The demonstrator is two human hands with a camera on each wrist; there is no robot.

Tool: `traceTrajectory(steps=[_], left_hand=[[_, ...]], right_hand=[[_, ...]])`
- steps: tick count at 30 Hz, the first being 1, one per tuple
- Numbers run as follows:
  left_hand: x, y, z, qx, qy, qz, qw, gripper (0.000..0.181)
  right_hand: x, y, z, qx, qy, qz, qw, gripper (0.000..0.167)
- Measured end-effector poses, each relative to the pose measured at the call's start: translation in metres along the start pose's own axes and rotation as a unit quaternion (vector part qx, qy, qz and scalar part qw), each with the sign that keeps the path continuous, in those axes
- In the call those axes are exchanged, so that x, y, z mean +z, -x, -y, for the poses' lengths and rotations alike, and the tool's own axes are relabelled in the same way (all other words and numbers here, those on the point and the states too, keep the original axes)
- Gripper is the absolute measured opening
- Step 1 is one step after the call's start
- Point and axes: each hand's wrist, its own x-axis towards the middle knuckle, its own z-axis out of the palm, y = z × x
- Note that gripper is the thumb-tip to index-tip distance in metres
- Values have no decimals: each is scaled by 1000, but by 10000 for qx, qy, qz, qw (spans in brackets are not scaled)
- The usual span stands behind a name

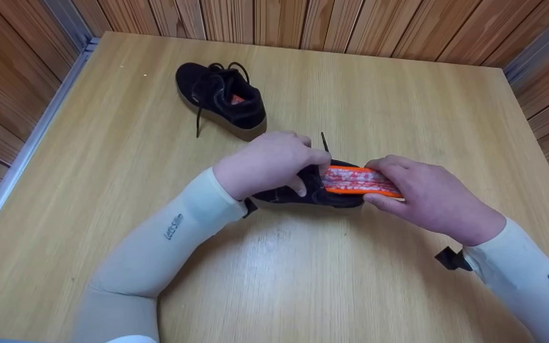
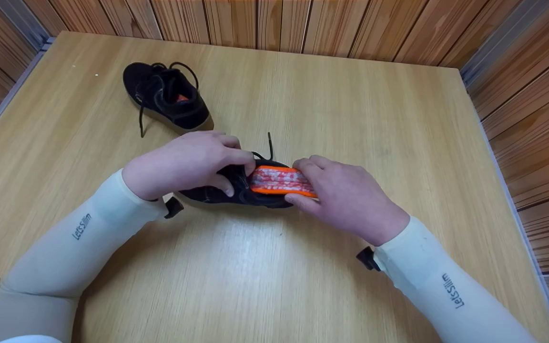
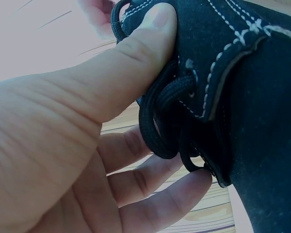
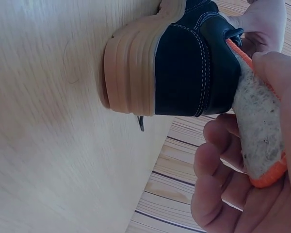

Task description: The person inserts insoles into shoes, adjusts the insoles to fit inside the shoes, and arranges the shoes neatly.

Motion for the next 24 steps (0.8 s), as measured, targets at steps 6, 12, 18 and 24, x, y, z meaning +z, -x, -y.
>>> traceTrajectory(steps=[6, 12, 18, 24], left_hand=[[0, 0, 0, 2, -2, 18, 10000, 54], [1, 0, 0, 30, 27, -3, 10000, 54], [1, 0, 0, 22, 7, 4, 10000, 56], [1, -1, 0, 16, -4, 57, 10000, 58]], right_hand=[[2, 0, 0, 49, 25, 63, 10000, 57], [2, 5, -4, 141, -17, 170, 9998, 60], [-1, 12, -8, 284, 27, 181, 9994, 59], [-6, 20, -12, 471, 7, 142, 9988, 58]])
